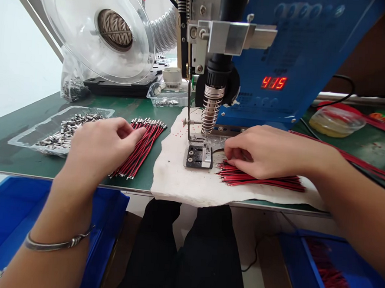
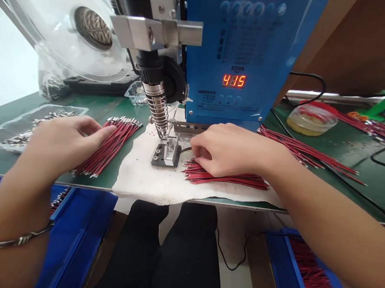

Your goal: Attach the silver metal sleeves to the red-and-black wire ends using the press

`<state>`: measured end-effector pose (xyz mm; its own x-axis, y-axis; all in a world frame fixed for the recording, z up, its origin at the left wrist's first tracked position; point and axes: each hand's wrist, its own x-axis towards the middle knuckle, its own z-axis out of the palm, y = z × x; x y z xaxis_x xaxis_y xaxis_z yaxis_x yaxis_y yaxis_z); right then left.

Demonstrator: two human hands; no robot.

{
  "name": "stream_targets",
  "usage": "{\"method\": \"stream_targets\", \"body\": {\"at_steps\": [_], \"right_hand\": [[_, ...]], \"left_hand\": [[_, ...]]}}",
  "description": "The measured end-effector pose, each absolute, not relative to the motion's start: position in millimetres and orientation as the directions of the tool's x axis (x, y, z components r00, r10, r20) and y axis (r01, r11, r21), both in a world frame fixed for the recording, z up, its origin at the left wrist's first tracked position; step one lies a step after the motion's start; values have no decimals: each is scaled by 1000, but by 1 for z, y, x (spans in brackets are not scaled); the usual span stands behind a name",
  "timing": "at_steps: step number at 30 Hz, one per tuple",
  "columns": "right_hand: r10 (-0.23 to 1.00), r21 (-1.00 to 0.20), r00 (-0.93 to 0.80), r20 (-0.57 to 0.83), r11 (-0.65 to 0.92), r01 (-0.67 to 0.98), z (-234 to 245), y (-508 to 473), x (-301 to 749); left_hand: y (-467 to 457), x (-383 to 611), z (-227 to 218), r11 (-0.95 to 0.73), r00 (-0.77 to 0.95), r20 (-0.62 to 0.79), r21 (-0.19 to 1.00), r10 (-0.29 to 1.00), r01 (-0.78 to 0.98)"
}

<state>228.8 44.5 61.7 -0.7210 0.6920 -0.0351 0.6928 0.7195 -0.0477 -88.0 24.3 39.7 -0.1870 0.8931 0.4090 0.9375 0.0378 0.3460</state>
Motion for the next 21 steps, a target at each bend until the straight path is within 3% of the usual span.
{"method": "stream_targets", "body": {"at_steps": [3,7,12,21], "right_hand": [[700,-41,-712,-49,711,702,61,45,229],[709,-39,-703,-57,702,711,61,46,230],[714,-68,-697,-67,694,717,61,48,230],[630,-178,-776,-37,760,625,61,47,232]], "left_hand": [[23,-104,53,261,-330,445,211,832,942],[30,-137,63,416,-457,457,195,763,888],[39,-159,62,431,-486,205,261,850,864],[49,-173,52,319,-466,228,478,855,818]]}}
